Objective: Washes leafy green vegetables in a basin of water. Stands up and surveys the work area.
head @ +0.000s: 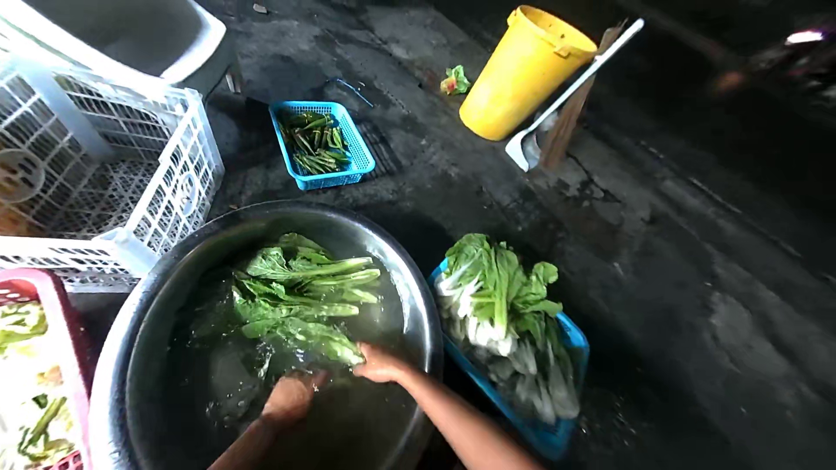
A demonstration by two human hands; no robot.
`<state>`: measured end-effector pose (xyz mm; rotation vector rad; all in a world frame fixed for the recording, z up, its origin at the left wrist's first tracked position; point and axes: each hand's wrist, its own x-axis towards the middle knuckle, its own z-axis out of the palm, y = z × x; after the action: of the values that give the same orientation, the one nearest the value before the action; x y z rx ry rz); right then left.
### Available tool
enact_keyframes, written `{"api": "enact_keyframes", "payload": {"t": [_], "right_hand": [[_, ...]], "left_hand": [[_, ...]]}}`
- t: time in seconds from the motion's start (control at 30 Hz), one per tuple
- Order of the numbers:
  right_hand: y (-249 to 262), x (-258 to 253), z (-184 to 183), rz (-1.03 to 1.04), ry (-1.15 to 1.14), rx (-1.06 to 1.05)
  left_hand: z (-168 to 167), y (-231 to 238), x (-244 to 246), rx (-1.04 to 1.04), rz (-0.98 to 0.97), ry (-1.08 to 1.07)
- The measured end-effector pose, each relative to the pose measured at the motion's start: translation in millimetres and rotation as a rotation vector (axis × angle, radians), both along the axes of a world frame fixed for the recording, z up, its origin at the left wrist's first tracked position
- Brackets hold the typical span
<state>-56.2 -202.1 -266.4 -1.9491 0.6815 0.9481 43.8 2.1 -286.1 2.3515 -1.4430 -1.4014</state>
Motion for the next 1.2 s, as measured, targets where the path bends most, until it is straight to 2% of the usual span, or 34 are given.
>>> {"api": "enact_keyframes", "payload": {"t": [0.17,0.23,0.3,0.43,0.5,0.63,0.73,0.83,0.93,1.0,1.1,1.17,1.2], "right_hand": [[-8.3,-14.8,66.8,-0.068,0.212,0.306],[-7.6,-20.4,94.6,-0.114,0.258,0.355],[-9.1,-23.8,122.1,-0.091,0.221,0.293],[-41.5,-42.5,200.1,0.067,0.157,0.052],[-71.0,-61.4,248.6,0.106,0.135,-0.077],[-119.1,-116.5,331.6,-0.081,0.128,-0.362],[-136.8,-155.2,357.8,-0.319,0.172,-0.600],[-162.0,-196.2,333.6,-0.576,0.100,-0.850],[-172.1,-210.6,267.5,-0.735,-0.028,-1.024],[-168.4,-211.7,204.4,-0.749,-0.053,-0.965],[-155.2,-217.6,115.9,-0.687,0.179,-0.709],[-151.2,-217.2,87.1,-0.595,0.365,-0.547],[-155.4,-216.2,85.0,-0.566,0.402,-0.483]], "left_hand": [[12.3,-13.6,-39.0,-0.717,-0.033,-0.124],[17.7,-14.3,-41.3,-0.905,-0.053,-0.236],[30.8,-14.9,-47.4,-1.013,0.002,-0.293],[70.5,-6.8,-48.0,-1.023,0.214,-0.162],[71.7,2.4,-34.0,-1.009,0.316,-0.174],[54.7,27.4,-5.3,-0.863,0.464,-0.250],[43.0,42.0,1.3,-0.660,0.553,-0.172],[32.4,49.8,1.3,-0.509,0.546,-0.143],[18.1,52.4,-0.7,-0.433,0.492,-0.184],[12.1,51.6,-2.7,-0.376,0.439,-0.208],[13.0,47.0,-5.9,-0.215,0.367,-0.139],[10.7,45.3,-4.3,-0.127,0.355,-0.040],[8.9,44.9,-1.6,-0.088,0.366,0.020]]}}
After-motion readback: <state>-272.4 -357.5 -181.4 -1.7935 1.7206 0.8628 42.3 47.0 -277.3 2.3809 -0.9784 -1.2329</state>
